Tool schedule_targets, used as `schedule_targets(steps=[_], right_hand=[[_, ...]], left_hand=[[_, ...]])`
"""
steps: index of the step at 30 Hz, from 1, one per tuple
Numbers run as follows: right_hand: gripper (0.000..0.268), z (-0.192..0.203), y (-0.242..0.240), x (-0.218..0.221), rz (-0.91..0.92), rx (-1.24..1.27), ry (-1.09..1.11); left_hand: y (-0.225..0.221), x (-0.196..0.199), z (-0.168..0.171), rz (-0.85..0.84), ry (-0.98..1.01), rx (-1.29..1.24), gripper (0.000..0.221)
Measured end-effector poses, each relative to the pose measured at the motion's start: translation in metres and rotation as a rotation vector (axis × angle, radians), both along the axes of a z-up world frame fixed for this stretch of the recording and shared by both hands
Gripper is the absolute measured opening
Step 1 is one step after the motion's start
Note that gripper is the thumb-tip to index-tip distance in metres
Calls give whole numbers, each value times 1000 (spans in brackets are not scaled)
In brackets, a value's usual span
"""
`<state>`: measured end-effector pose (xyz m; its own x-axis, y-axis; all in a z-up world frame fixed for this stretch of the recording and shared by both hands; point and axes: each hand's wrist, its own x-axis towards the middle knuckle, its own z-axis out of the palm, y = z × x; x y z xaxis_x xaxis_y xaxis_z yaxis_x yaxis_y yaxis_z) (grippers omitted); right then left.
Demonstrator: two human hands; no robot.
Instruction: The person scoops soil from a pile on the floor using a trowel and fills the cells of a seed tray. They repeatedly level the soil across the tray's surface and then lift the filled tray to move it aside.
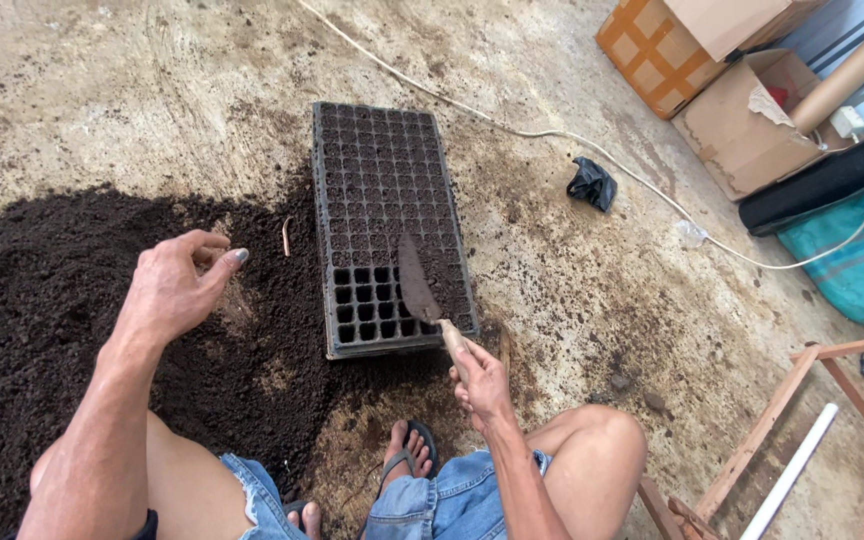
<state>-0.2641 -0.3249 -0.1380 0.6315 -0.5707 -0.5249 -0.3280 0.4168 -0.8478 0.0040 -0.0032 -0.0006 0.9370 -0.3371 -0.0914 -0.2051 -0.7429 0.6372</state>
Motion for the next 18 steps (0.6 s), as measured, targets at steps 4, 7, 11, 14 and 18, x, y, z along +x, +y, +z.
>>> schedule_targets(steps=[4, 7, 11, 14, 18], right_hand=[[57, 2, 2, 8, -53, 35, -7], [59, -1, 2, 12, -95, 45, -24], [56, -12, -8, 18, -120, 76, -66], [58, -15, -11, 18, -149, 126, -103], [59, -14, -13, 18, -156, 224, -159]], left_hand=[[-1, 3, -6, 1, -9, 8, 41], [0, 3, -5, -2, -14, 12, 43], [2, 6, -12, -12, -45, -1, 43], [2, 6, -12, -14, -51, -3, 43], [1, 5, -7, -5, -20, 16, 43]])
